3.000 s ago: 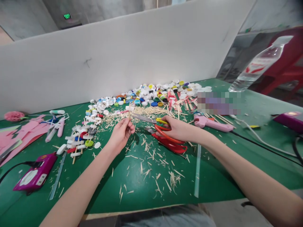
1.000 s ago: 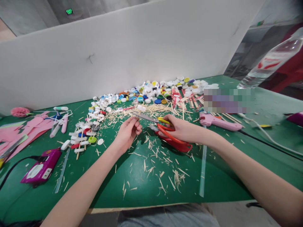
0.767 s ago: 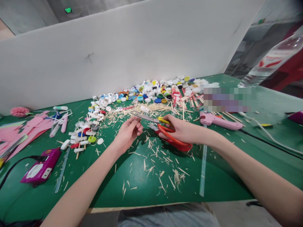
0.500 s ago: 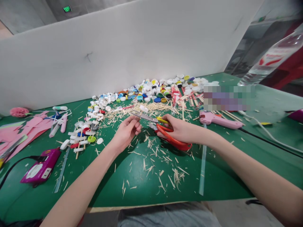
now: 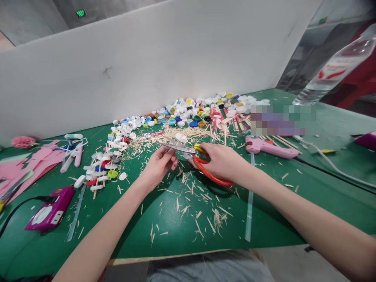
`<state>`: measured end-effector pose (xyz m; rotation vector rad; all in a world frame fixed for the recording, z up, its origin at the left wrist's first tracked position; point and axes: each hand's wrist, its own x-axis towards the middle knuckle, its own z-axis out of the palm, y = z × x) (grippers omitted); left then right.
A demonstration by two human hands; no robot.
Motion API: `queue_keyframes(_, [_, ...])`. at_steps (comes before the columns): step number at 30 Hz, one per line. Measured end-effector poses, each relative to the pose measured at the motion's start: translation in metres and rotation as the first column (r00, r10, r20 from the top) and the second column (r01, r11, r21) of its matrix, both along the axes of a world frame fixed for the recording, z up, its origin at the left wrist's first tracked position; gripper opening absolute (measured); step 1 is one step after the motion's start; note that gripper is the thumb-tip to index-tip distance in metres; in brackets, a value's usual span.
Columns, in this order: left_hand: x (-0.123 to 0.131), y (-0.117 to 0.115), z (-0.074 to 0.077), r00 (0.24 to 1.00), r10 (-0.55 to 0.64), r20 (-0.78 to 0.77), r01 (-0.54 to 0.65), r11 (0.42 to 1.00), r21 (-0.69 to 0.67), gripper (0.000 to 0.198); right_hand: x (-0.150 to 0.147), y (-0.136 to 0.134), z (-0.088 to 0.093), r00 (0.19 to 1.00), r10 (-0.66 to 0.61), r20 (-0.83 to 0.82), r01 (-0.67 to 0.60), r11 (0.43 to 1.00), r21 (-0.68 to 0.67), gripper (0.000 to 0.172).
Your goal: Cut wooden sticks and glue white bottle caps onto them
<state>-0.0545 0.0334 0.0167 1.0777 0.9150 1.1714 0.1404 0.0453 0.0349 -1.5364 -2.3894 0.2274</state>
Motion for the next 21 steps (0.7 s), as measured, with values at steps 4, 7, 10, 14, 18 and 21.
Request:
queue_keyframes(4, [-0.006, 0.001, -0.002, 0.88, 0.363, -0.305, -0.292, 0.922, 0.255, 0.012, 0.003, 0.0, 0.002, 0.995, -0.012, 0.095, 0.006, 0.998, 0.059, 0.042])
queue_keyframes(7, [-0.019, -0.001, 0.005, 0.531, 0.698, -0.481, -0.284, 0.681, 0.675, 0.026, 0.002, 0.0, 0.002, 0.986, -0.007, 0.168, -0.014, 0.992, 0.124, 0.037])
queue_keyframes(10, [-0.028, -0.004, 0.013, 0.274, 0.819, -0.504, 0.121, 0.49, 0.863, 0.03, -0.003, -0.004, 0.0, 0.977, 0.036, 0.21, -0.079, 0.977, 0.198, 0.032])
queue_keyframes(14, [-0.027, -0.005, 0.014, 0.082, 0.879, -0.47, 0.427, 0.396, 0.813, 0.031, -0.01, -0.01, -0.005, 0.97, 0.13, 0.206, -0.183, 0.947, 0.264, 0.029])
queue_keyframes(18, [-0.025, -0.007, 0.016, 0.007, 0.903, -0.43, 0.473, 0.375, 0.797, 0.039, -0.012, -0.012, -0.008, 0.966, 0.159, 0.202, -0.216, 0.928, 0.302, 0.027])
queue_keyframes(21, [-0.023, -0.008, 0.019, -0.003, 0.912, -0.411, 0.471, 0.364, 0.804, 0.04, -0.013, -0.013, -0.007, 0.963, 0.168, 0.209, -0.228, 0.924, 0.308, 0.027])
